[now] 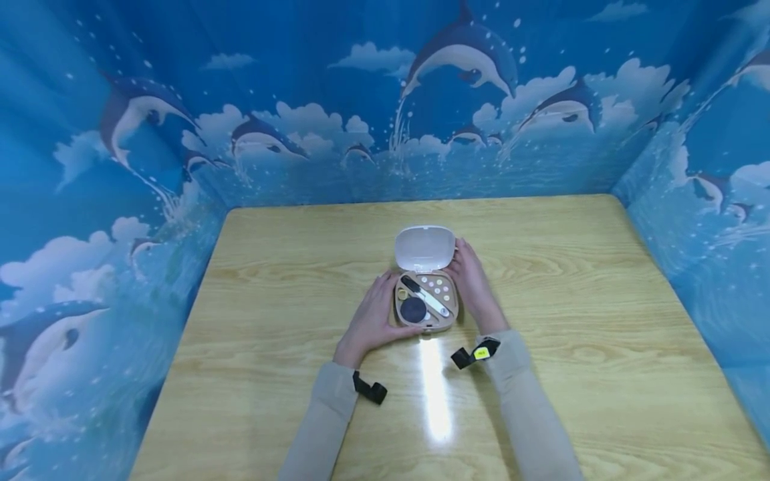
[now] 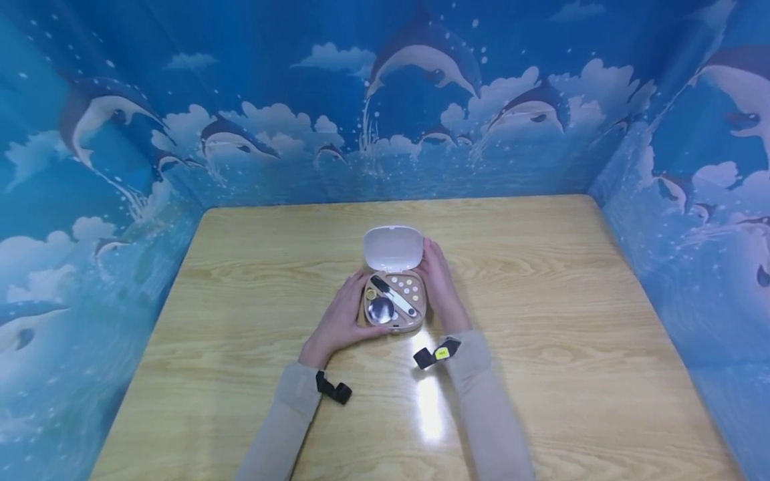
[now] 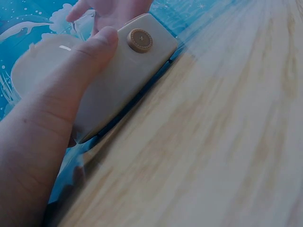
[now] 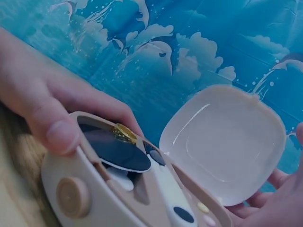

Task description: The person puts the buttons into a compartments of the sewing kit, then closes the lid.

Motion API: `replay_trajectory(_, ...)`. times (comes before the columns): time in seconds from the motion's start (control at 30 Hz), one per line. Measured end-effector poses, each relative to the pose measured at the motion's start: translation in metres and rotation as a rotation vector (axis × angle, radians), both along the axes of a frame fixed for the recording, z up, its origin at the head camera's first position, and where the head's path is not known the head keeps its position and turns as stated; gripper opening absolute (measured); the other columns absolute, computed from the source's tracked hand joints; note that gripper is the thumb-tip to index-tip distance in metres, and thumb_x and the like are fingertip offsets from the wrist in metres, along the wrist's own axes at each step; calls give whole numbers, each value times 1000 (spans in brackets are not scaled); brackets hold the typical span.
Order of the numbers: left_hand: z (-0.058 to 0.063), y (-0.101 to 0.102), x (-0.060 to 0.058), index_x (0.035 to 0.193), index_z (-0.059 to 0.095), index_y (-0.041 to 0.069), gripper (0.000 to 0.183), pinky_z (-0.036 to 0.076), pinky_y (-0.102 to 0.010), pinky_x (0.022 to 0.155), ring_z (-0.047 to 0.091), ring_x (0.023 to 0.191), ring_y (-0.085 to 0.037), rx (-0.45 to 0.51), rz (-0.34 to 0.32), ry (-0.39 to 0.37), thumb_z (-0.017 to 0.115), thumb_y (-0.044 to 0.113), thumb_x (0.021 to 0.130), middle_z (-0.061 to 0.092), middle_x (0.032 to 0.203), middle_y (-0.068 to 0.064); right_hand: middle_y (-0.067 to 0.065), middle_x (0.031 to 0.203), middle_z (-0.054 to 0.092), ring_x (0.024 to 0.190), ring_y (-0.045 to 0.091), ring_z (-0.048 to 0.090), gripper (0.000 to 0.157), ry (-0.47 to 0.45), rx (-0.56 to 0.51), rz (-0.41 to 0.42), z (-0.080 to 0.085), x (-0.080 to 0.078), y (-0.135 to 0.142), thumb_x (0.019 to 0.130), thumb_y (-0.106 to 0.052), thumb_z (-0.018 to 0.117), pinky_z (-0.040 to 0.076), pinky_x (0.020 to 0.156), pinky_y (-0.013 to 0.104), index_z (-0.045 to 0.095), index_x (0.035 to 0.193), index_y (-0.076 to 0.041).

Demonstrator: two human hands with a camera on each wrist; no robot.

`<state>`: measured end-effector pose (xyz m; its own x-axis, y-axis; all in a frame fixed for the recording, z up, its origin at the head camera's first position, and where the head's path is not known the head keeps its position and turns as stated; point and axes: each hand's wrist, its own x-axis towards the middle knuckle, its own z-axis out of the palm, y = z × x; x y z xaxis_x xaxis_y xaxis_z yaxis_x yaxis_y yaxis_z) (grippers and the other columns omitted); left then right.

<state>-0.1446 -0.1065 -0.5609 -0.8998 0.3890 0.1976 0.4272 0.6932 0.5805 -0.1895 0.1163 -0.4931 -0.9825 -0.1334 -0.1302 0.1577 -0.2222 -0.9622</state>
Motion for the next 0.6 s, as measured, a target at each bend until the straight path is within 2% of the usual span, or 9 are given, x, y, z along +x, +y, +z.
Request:
replay_trajectory(0.13,-1,0,1,158,22,15,124,14,-43,123,16,150,-21,-3,2,8,65,85,66,26,162,-8,23,148,37,140,32,38,59,52,11,9,-2,4,0,108,-44,31,32,118,38,27,146,1)
replay_trajectory(0.37,-1,0,2,159,17,16,126,13,-43,123,13,151,-23,-32,7,-22,62,88,66,23,163,-8,18,140,41,142,31,33,53,125,162,62,-5,15,4,109,-41,27,19,123,40,35,137,3)
replay_trajectory(0.47,-1,-1,2,160,16,15,127,12,-42,124,13,151,-23,-45,6,-17,62,88,66,22,163,-9,19,139,42,138,30,37,54,174,151,95,-7,19,6,109,-39,29,19,123,43,39,138,5)
replay_trajectory(0.6,-1,-1,2,159,16,13,127,11,-41,124,13,151,-23,-55,-1,-16,61,87,67,21,163,-10,27,144,39,131,23,42,54,236,94,148,-14,24,11,108,-34,32,21,121,47,39,141,9)
